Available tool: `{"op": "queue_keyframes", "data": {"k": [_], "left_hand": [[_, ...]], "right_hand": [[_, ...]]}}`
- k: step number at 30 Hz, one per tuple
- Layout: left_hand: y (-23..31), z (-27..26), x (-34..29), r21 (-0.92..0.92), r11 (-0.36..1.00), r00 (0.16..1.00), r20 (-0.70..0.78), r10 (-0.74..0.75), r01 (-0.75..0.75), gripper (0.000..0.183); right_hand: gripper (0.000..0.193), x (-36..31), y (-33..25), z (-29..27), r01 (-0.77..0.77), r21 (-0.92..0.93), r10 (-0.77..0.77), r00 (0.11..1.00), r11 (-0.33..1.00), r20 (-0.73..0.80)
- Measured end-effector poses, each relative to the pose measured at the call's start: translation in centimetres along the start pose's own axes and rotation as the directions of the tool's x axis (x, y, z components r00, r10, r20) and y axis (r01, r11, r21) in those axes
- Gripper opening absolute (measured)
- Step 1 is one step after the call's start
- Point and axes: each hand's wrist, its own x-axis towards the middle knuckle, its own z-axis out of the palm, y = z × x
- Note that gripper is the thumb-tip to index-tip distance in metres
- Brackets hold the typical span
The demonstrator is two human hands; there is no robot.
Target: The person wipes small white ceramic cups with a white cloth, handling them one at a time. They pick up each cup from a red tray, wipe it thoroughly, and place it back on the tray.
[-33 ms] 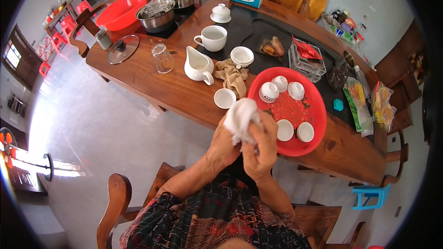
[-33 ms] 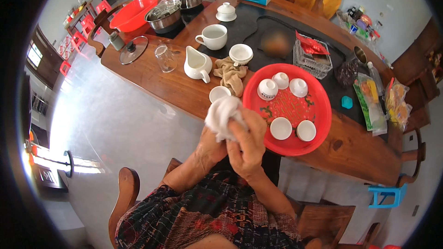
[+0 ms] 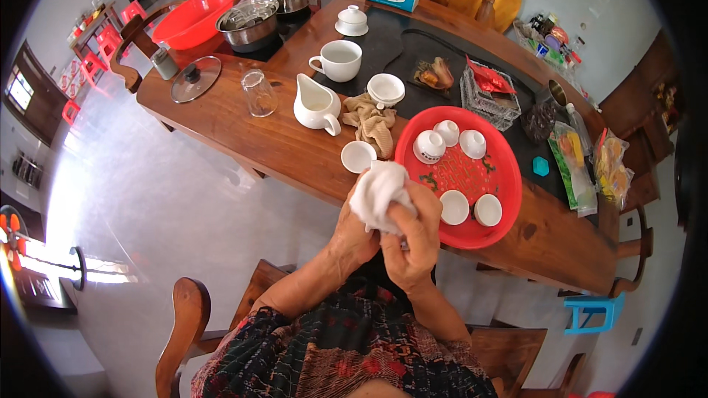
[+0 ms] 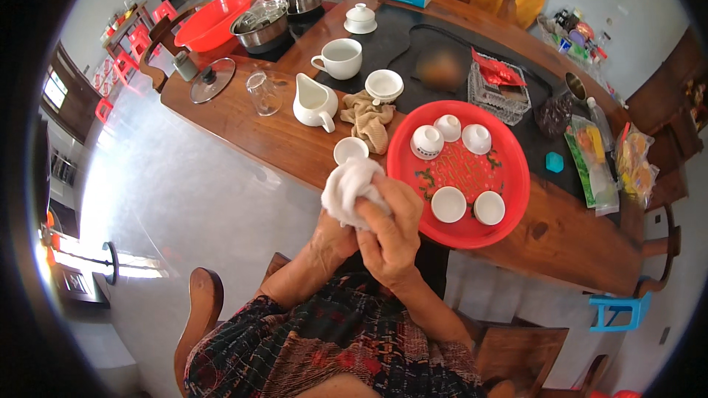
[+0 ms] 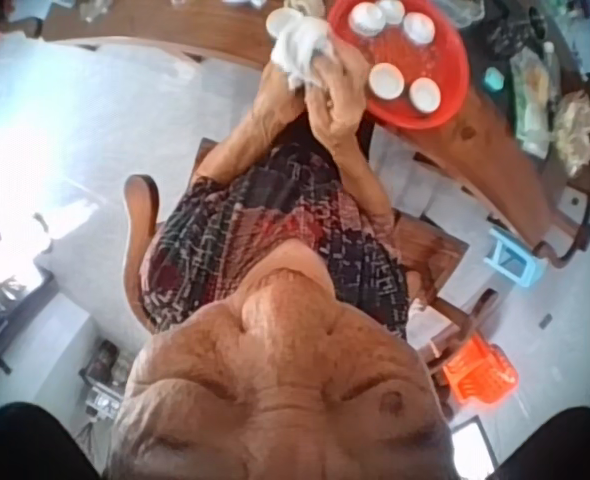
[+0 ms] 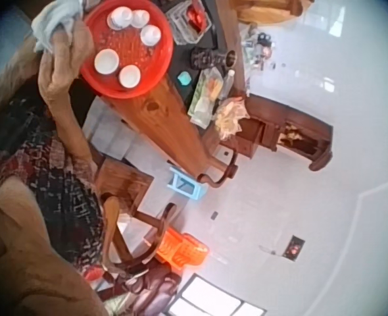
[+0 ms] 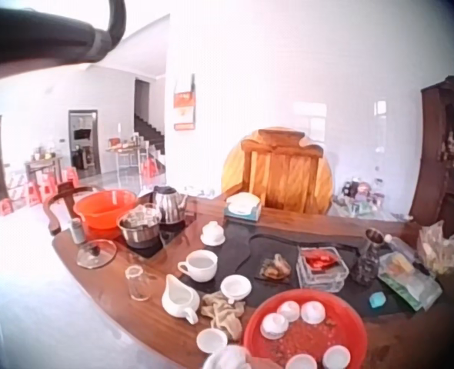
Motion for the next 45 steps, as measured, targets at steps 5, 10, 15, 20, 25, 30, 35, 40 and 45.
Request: {"op": "queue_keyframes", "data": {"k": [5, 10, 15, 20, 25, 30, 35, 40, 45], "left_hand": [[-0.9, -1.6, 0.4, 0.653, 0.693, 0.936, 0.34, 0.092, -0.305, 0.032], [-0.7, -1.5, 0.0, 0.83, 0.423, 0.899, 0.431, -0.072, -0.364, 0.03], [-1.9, 0.2, -0.4, 0.21, 0.969, 0.977, 0.139, -0.164, 0.133, 0.029], [-2.7, 1.6, -1.2, 0.276, 0.958, 0.996, 0.042, 0.075, -0.083, 0.022], [-1.6, 0.3, -1.4, 0.601, 0.617, 0.862, 0.356, 0.362, -0.507, 0.015], [1.2, 1.7, -0.7, 0.675, 0.644, 0.884, 0.468, 0.002, -0.359, 0.018], [-0.2, 1.2, -0.2, 0.266, 0.958, 0.943, 0.333, 0.015, -0.109, 0.022], [-1.0, -0.4, 0.8, 0.16, 0.987, 0.982, 0.189, -0.013, -0.018, 0.043], [-0.9, -0.4, 0.8, 0.013, 0.989, 0.965, 0.216, -0.146, 0.147, 0.042]], "right_hand": [[0.046, 1.6, 0.2, -1.3, -0.073, 0.108, 0.071, 0.997, 0.991, 0.023], [0.047, 2.6, 1.1, -3.4, -0.231, 0.39, 0.144, 0.96, 0.891, 0.239], [0.04, 2.0, 1.7, -2.6, -0.134, 0.384, 0.116, 0.991, 0.914, 0.071], [0.034, 2.4, 0.6, -1.9, -0.261, 0.393, 0.295, 0.955, 0.882, -0.028], [0.03, 3.5, 0.9, -2.5, -0.291, 0.345, 0.357, 0.923, 0.892, -0.144], [0.027, 4.3, 1.4, -3.3, -0.474, 0.531, 0.591, 0.804, 0.703, -0.066], [0.034, 4.6, 0.7, -2.8, -0.455, 0.452, 0.548, 0.832, 0.767, -0.092], [0.03, 2.5, 2.4, -0.8, 0.183, -0.171, -0.202, 0.974, 0.968, -0.101], [0.023, 2.9, 1.4, -1.0, 0.172, -0.373, -0.209, 0.976, 0.912, -0.061]]}}
